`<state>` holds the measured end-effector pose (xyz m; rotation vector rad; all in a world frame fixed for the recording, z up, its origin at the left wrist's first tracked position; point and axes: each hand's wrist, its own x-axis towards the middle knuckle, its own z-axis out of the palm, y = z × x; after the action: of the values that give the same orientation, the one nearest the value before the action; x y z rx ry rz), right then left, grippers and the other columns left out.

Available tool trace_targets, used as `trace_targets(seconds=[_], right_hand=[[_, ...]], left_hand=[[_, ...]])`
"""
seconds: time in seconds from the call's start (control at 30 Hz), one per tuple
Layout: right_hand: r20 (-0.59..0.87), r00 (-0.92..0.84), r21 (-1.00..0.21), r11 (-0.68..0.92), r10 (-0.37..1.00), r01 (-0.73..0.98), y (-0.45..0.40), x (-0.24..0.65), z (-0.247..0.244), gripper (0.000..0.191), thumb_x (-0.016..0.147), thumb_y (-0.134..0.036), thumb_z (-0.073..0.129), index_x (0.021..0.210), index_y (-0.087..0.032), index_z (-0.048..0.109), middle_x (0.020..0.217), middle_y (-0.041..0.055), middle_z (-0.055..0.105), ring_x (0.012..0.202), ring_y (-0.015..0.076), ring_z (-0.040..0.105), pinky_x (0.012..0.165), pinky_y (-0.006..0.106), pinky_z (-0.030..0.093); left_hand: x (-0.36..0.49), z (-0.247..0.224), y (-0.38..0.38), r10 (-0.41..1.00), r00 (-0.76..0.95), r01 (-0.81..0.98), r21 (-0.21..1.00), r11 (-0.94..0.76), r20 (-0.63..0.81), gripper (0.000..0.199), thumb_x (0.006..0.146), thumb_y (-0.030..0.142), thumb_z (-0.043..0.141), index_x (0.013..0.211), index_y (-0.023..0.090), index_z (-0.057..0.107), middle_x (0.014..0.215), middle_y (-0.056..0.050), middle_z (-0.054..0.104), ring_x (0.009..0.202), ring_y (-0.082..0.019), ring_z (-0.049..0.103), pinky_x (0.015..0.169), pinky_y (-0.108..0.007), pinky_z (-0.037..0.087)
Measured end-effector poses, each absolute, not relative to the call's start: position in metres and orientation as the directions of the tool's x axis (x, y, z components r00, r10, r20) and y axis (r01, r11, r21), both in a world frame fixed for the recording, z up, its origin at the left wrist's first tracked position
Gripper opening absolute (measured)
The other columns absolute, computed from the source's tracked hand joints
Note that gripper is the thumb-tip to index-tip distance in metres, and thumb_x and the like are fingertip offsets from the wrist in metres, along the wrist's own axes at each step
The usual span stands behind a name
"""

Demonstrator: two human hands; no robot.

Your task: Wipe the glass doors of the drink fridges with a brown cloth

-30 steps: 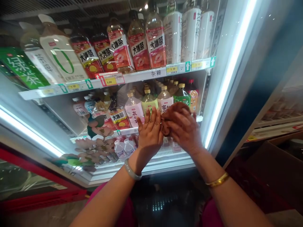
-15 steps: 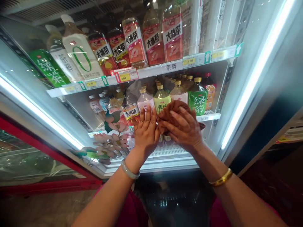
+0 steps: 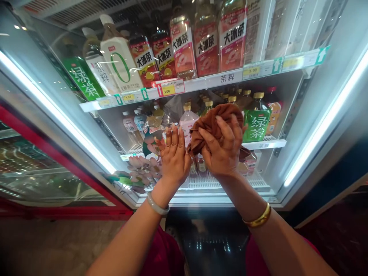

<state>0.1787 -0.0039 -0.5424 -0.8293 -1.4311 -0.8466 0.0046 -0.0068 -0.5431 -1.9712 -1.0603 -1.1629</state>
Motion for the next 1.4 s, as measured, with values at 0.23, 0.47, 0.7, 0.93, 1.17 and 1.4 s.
trace_targets(seconds=[0.23,0.47,0.7,0.93,1.17,1.4], right_hand=[[0.950,-0.311,0.258,0.526,0.014,0.810,-0.010,0.165,-0.569,0.039,0.085,-0.021,0.076,0.123,-0.027,0.069,0.139,0.0073,0.065,0.152,0.0309,0.042,0.124,0.056,0.042],[0.978,-0.209,0.185,0.525,-0.014,0.831,-0.005,0.191,-0.548,0.035,0.085,-0.027,0.076,0.120,-0.029,0.068,0.139,0.0076,0.061,0.146,0.0345,0.046,0.127,0.064,0.034],[0.995,-0.092,0.056,0.529,0.043,0.847,-0.005,0.133,-0.535,0.044,0.087,-0.021,0.071,0.130,-0.028,0.066,0.149,0.0115,0.052,0.155,0.0392,0.031,0.126,0.069,0.030],[0.954,-0.301,0.235,0.586,0.015,0.775,-0.007,0.099,-0.562,0.031,0.087,-0.020,0.075,0.117,-0.026,0.070,0.140,0.0073,0.063,0.152,0.0310,0.041,0.126,0.060,0.039],[0.993,-0.121,0.102,0.582,-0.006,0.807,-0.002,0.115,-0.547,0.034,0.084,-0.018,0.074,0.116,-0.028,0.072,0.139,0.0080,0.061,0.149,0.0366,0.045,0.125,0.064,0.037],[0.991,-0.134,0.124,0.605,-0.029,0.787,0.003,0.052,-0.518,0.047,0.084,-0.020,0.071,0.130,-0.028,0.066,0.143,0.0084,0.061,0.154,0.0366,0.036,0.128,0.067,0.029]], left_hand=[[-0.016,-0.549,-0.007,0.297,0.312,0.857,-0.132,-0.499,0.902,0.077,0.100,0.018,0.043,0.170,0.015,0.010,0.172,-0.015,0.030,0.165,-0.020,0.008,0.134,-0.050,-0.008],[-0.029,-0.548,-0.008,0.327,0.275,0.877,-0.096,-0.471,0.904,0.081,0.098,0.016,0.044,0.170,0.016,0.006,0.174,-0.014,0.023,0.165,-0.024,0.006,0.134,-0.053,-0.009],[-0.051,-0.547,-0.008,0.351,0.229,0.891,-0.050,-0.451,0.908,0.079,0.100,0.017,0.041,0.170,0.018,0.005,0.176,-0.013,0.019,0.165,-0.025,0.008,0.135,-0.054,-0.004],[-0.072,-0.549,-0.007,0.328,0.253,0.888,-0.083,-0.453,0.910,0.079,0.100,0.019,0.043,0.170,0.017,0.006,0.176,-0.012,0.017,0.165,-0.023,0.006,0.136,-0.050,0.002],[-0.081,-0.543,-0.013,0.353,0.169,0.923,-0.022,-0.385,0.920,0.085,0.095,0.011,0.044,0.170,0.021,0.004,0.176,-0.010,0.014,0.165,-0.025,0.008,0.135,-0.056,-0.001],[-0.093,-0.547,-0.006,0.347,0.138,0.915,0.015,-0.404,0.928,0.082,0.099,0.018,0.047,0.170,0.019,0.005,0.176,-0.012,0.016,0.165,-0.025,0.008,0.136,-0.055,0.006]])
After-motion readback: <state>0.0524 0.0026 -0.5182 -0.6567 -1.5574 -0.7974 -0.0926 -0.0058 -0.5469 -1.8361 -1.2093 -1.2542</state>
